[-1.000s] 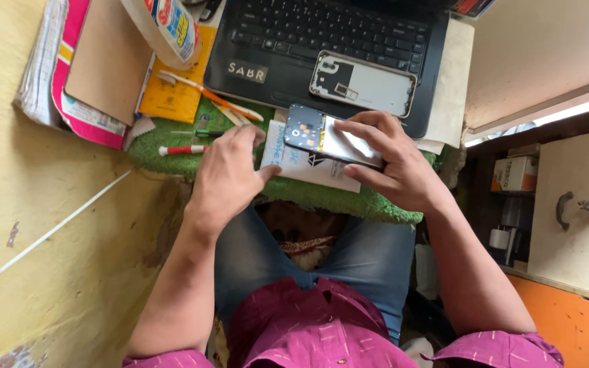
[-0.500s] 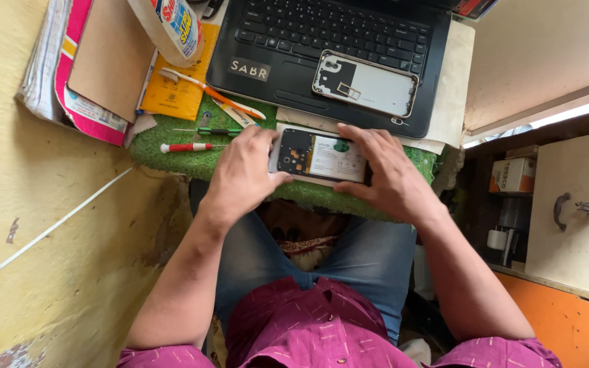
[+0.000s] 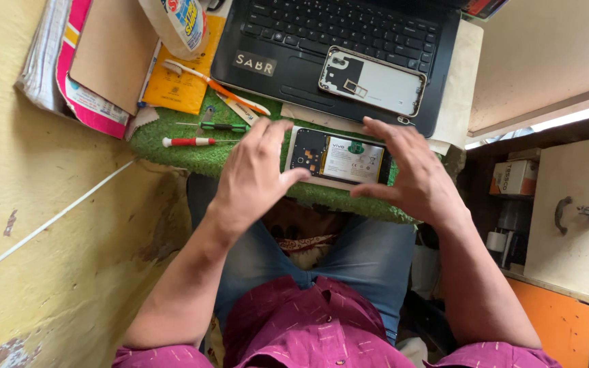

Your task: The person removes the back cover of a smartphone, exposing the battery and internal components. They then use a small screwdriver to unscrew and remove several screws from the internal frame while the phone rests on their lap.

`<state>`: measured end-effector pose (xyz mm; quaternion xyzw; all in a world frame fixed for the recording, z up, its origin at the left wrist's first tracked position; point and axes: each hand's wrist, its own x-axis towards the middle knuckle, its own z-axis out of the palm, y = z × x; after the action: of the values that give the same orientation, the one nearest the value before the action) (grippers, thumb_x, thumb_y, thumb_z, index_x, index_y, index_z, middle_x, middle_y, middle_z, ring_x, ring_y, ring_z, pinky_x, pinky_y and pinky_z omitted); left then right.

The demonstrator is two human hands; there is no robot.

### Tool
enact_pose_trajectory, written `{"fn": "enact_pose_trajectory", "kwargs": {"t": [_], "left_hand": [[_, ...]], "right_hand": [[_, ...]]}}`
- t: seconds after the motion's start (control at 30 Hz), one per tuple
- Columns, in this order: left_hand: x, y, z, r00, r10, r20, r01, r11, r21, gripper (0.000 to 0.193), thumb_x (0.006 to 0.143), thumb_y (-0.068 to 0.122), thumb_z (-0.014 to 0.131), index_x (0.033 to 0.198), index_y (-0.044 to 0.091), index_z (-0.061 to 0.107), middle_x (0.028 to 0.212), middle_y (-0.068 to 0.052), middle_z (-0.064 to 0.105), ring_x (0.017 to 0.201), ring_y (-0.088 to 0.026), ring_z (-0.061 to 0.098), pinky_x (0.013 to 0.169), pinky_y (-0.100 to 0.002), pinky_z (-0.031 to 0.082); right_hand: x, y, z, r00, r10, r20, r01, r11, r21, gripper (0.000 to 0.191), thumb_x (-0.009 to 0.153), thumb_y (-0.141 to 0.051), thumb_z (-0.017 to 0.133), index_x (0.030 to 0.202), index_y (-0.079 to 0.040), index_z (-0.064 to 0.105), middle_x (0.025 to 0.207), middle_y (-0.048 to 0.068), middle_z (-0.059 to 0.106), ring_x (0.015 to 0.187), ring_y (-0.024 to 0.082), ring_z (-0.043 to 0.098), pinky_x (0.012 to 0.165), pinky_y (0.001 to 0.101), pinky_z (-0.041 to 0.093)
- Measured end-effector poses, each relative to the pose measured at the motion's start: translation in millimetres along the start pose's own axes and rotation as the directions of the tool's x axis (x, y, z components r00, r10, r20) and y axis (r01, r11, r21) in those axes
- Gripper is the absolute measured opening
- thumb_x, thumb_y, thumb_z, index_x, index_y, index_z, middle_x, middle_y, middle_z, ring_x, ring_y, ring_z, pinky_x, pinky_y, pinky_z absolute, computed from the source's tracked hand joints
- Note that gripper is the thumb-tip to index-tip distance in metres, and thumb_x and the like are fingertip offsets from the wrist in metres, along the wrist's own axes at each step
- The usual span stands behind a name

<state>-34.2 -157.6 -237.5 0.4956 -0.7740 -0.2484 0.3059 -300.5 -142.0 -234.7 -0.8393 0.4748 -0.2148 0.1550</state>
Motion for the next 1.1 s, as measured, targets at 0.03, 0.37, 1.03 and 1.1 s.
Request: {"fn": "enact_pose_trajectory", "kwargs": {"t": [0.03,0.37,1.03,1.1], "left_hand": [[-3,8,-2,0.997,0.060,-0.055,-0.061,0.998,-0.018,0.057,0.072,0.021,0.093,0.118,-0.002,0.068,0.105,-0.017,0.068,0.096,-0.031,0.068,0.087,-0.041,0.055],[-17,68,28,0.776,0.630,0.016,-0.409,0.522,-0.749,0.018,0.092,0.025,0.082,0.103,0.014,0.074,0.096,-0.003,0.069,0.087,-0.018,0.070,0.077,-0.031,0.057],[-7,-66,-49,0.984,-0.173,-0.046,0.172,0.852,0.495,0.009,0.090,0.015,0.073,0.083,0.010,0.077,0.085,-0.017,0.070,0.079,-0.038,0.070,0.073,-0.049,0.054],[-7,-52,-51,0.991,-0.084,-0.105,0.108,0.963,0.248,0.009,0.088,0.014,0.078,0.087,0.006,0.076,0.085,-0.014,0.072,0.077,-0.031,0.071,0.070,-0.042,0.054]], "right_hand": [[-2,2,2,0.997,0.067,-0.027,-0.062,0.986,0.156,0.085,0.074,-0.036,0.089,0.144,-0.004,0.053,0.128,0.015,0.068,0.119,0.027,0.062,0.103,0.0429,0.051],[-25,-104,120,0.886,-0.210,0.413,-0.461,-0.488,0.741,0.090,0.101,-0.074,0.034,0.142,0.003,0.055,0.138,0.014,0.065,0.128,0.022,0.058,0.113,0.0367,0.043],[2,27,15,0.935,0.272,-0.229,0.032,0.576,0.817,0.008,0.110,-0.002,0.068,0.116,0.004,0.068,0.106,0.010,0.071,0.095,0.015,0.068,0.091,0.0284,0.056],[9,23,14,0.947,0.164,-0.277,0.046,0.781,0.623,0.010,0.110,-0.002,0.070,0.119,0.002,0.068,0.106,0.010,0.070,0.096,0.015,0.067,0.088,0.0282,0.056]]}}
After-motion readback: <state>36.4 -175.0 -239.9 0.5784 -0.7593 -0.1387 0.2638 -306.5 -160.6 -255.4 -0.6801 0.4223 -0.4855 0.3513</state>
